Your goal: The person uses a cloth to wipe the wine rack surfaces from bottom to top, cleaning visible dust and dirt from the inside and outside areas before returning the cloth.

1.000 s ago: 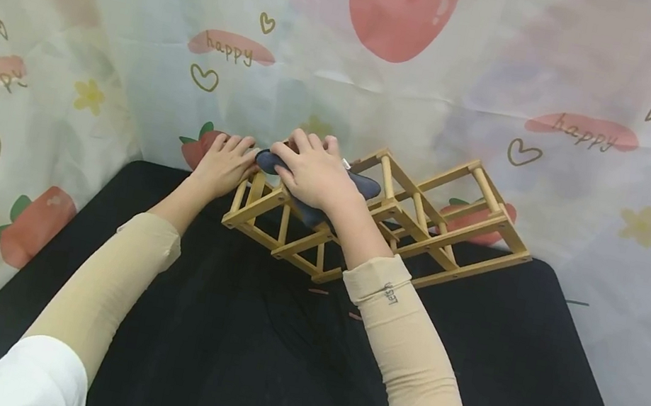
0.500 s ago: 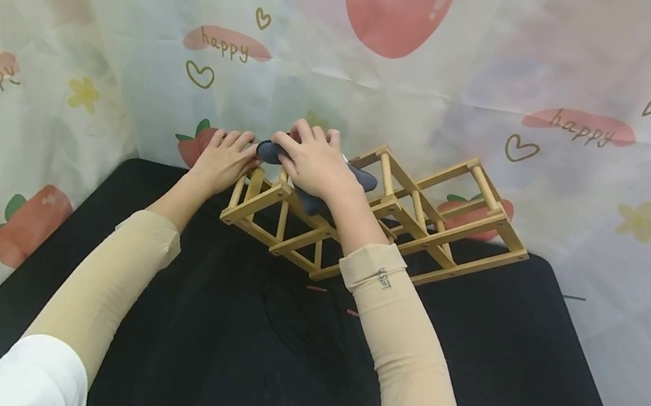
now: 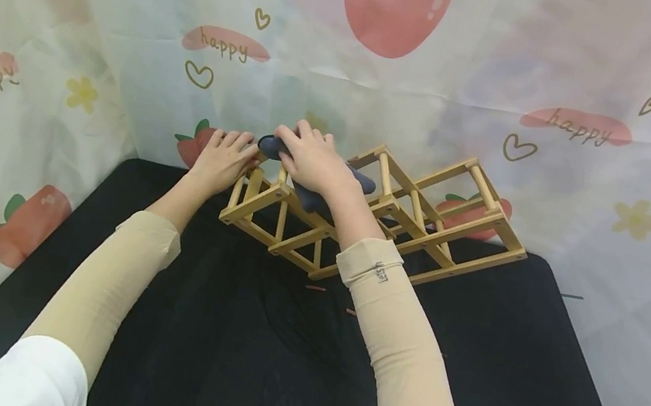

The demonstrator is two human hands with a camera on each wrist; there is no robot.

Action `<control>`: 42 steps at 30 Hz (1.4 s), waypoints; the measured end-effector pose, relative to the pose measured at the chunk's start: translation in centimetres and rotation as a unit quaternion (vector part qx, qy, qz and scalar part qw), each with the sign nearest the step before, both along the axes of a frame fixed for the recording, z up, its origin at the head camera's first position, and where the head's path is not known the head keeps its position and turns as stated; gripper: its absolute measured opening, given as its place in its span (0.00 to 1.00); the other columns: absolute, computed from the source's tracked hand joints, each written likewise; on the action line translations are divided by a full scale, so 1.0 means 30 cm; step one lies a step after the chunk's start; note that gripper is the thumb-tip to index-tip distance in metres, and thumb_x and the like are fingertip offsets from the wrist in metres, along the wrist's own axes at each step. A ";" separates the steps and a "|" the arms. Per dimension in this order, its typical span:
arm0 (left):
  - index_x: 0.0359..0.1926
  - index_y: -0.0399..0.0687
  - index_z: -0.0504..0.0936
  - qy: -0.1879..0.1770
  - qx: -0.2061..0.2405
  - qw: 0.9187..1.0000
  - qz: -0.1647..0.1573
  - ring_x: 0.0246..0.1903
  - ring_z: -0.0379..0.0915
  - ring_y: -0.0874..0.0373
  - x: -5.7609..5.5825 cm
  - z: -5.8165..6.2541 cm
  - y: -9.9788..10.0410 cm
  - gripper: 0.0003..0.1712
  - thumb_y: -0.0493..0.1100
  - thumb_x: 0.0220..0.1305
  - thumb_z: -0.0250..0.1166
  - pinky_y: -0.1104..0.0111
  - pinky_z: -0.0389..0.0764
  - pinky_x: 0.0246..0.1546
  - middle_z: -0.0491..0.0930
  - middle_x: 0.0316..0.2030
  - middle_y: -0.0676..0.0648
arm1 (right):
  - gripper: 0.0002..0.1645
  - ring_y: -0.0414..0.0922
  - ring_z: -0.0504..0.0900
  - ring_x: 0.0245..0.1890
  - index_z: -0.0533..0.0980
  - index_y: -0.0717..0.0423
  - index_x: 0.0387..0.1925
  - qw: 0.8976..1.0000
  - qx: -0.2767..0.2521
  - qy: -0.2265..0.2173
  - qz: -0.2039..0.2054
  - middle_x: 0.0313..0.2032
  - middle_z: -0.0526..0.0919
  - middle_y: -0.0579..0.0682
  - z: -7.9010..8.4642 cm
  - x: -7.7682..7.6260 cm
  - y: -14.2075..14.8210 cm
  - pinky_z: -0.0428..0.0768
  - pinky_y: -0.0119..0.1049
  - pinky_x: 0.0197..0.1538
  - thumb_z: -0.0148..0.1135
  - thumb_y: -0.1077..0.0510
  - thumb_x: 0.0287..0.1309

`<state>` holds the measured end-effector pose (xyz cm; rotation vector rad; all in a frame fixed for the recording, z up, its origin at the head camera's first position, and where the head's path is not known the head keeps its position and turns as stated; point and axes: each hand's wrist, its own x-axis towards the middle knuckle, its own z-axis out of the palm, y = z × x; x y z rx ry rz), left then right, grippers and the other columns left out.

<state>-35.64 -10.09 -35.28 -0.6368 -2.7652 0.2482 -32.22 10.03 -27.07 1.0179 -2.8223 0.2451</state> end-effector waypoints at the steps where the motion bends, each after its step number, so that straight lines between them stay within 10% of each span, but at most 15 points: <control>1: 0.50 0.50 0.62 0.000 0.001 1.000 0.000 0.55 0.57 0.48 0.000 0.000 0.000 0.16 0.54 0.71 0.40 0.54 0.54 0.54 0.59 0.54 0.45 | 0.17 0.54 0.70 0.47 0.65 0.52 0.55 1.000 0.000 -0.001 0.005 0.49 0.67 0.58 0.003 0.002 -0.001 0.61 0.48 0.47 0.46 0.53 0.67; 28: 0.46 0.48 0.64 0.016 0.011 1.000 -0.005 0.52 0.58 0.48 -0.005 -0.009 0.002 0.15 0.53 0.71 0.42 0.54 0.56 0.53 0.61 0.51 0.45 | 0.15 0.52 0.71 0.42 0.67 0.51 0.52 0.996 0.054 0.073 -0.013 0.42 0.71 0.57 0.024 0.150 0.012 0.59 0.50 0.47 0.48 0.56 0.66; 42: 0.45 0.48 0.63 0.031 0.015 0.999 -0.012 0.51 0.59 0.48 -0.003 -0.012 0.002 0.15 0.53 0.71 0.42 0.54 0.57 0.53 0.61 0.51 0.45 | 0.17 0.52 0.73 0.34 0.67 0.50 0.55 0.990 0.041 0.107 -0.082 0.40 0.70 0.57 -0.006 0.055 -0.016 0.59 0.50 0.47 0.47 0.55 0.66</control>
